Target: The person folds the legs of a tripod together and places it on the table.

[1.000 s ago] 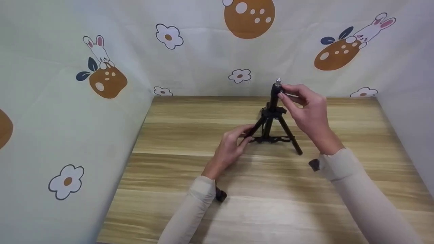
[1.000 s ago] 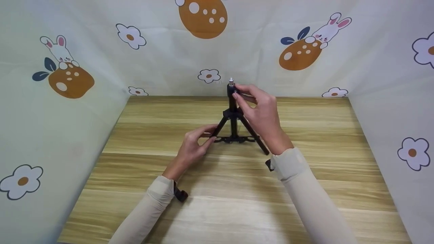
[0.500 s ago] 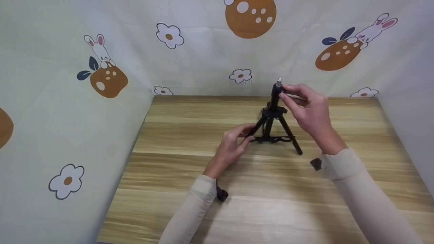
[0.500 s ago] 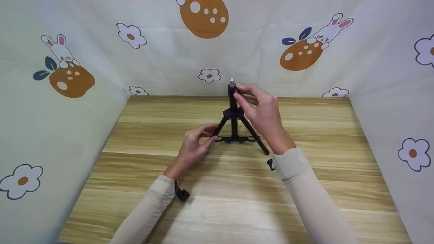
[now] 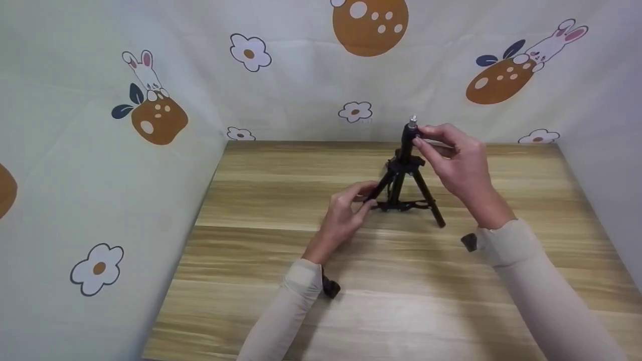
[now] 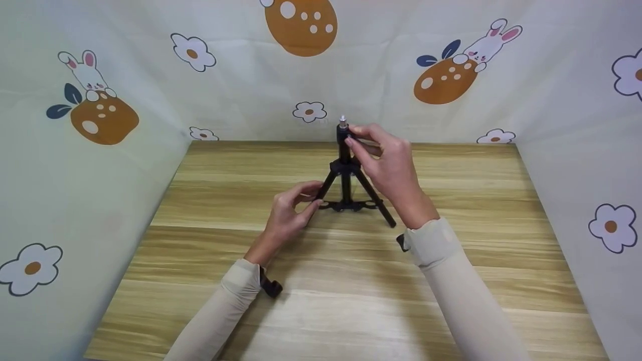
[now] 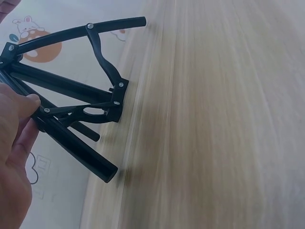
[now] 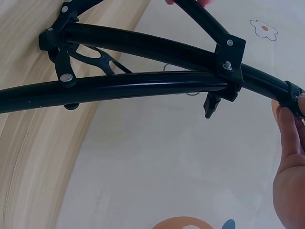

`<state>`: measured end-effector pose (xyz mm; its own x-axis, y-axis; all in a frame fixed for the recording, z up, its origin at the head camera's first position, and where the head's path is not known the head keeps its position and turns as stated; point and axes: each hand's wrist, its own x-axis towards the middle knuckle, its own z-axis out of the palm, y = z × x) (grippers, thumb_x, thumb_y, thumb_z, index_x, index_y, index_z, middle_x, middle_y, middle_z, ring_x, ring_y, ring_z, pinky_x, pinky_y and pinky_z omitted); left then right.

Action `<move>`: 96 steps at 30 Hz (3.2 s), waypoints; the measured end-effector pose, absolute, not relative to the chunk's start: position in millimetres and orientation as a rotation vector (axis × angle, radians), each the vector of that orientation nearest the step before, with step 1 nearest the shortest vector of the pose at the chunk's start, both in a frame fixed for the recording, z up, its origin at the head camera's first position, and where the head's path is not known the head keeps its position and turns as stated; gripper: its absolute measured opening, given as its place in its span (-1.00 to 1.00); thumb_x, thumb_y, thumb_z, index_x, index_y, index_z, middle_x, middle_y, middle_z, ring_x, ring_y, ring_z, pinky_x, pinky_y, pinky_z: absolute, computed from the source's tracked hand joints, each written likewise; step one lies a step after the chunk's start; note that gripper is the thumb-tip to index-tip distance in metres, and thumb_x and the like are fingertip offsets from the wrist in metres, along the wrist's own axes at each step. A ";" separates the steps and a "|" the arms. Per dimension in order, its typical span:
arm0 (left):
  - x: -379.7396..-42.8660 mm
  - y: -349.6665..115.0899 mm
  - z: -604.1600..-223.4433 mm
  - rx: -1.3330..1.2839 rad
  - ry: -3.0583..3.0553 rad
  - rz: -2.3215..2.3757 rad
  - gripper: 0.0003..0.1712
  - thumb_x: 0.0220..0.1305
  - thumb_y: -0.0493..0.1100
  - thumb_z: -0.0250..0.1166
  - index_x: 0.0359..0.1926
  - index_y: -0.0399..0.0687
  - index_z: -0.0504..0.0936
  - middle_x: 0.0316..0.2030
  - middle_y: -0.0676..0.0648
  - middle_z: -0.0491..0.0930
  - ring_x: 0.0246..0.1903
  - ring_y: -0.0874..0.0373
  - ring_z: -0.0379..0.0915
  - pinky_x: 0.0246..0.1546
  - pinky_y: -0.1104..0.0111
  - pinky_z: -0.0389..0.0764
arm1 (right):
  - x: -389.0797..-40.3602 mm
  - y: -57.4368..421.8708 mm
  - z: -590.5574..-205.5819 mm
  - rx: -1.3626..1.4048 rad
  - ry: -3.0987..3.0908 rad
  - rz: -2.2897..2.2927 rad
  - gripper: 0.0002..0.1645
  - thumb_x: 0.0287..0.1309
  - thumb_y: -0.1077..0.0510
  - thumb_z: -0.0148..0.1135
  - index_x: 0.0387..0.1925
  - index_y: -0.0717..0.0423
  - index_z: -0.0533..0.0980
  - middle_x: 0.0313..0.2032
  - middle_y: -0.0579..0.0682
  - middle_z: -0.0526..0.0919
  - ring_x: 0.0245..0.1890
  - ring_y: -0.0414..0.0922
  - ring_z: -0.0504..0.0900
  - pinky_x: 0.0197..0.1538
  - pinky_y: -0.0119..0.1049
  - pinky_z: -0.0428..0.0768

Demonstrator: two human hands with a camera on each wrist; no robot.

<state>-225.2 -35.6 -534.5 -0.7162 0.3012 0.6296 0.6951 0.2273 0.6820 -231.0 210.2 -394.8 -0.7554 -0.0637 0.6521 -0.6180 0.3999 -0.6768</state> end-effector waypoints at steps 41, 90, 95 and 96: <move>-227.5 -22.8 -531.7 -0.852 -2.064 -1.654 -0.57 0.34 -0.49 0.45 0.18 -0.20 0.69 0.04 -0.17 0.81 0.02 0.06 0.80 0.07 0.36 0.87 | -231.4 211.7 -399.1 0.617 -2.101 1.345 -0.75 0.35 0.30 0.48 0.03 0.22 0.75 0.06 0.05 0.86 0.08 -0.32 0.82 0.04 -0.46 0.82; -233.5 -9.9 -526.8 -0.823 -1.995 -1.777 -0.62 0.39 -0.40 0.46 0.19 -0.24 0.67 0.06 -0.22 0.79 0.05 0.05 0.79 0.11 0.34 0.86 | -231.6 211.0 -402.2 0.648 -2.064 1.375 -0.76 0.36 0.32 0.46 0.03 0.19 0.76 0.05 0.11 0.85 0.08 -0.16 0.85 0.06 -0.38 0.84; -235.0 -8.6 -527.8 -0.828 -1.978 -1.758 -0.62 0.40 -0.40 0.45 0.19 -0.23 0.67 0.05 -0.22 0.79 0.02 0.03 0.81 0.09 0.33 0.87 | -231.0 211.2 -401.9 0.647 -2.082 1.350 -0.74 0.37 0.29 0.46 0.06 0.20 0.75 0.06 0.07 0.86 0.08 -0.27 0.83 0.05 -0.40 0.84; -235.2 -8.4 -527.9 -0.829 -1.974 -1.759 -0.63 0.40 -0.40 0.45 0.19 -0.24 0.67 0.04 -0.22 0.79 0.02 0.03 0.81 0.09 0.33 0.87 | -230.9 211.3 -401.6 0.651 -2.084 1.345 -0.73 0.38 0.29 0.45 0.07 0.21 0.75 0.06 0.07 0.85 0.09 -0.27 0.83 0.05 -0.40 0.84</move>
<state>-235.2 -8.4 -527.9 -0.7592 0.1819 0.6249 0.6417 0.0489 0.7654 -230.9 211.3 -401.6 -0.7194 -0.0932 0.6883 -0.6656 0.3758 -0.6448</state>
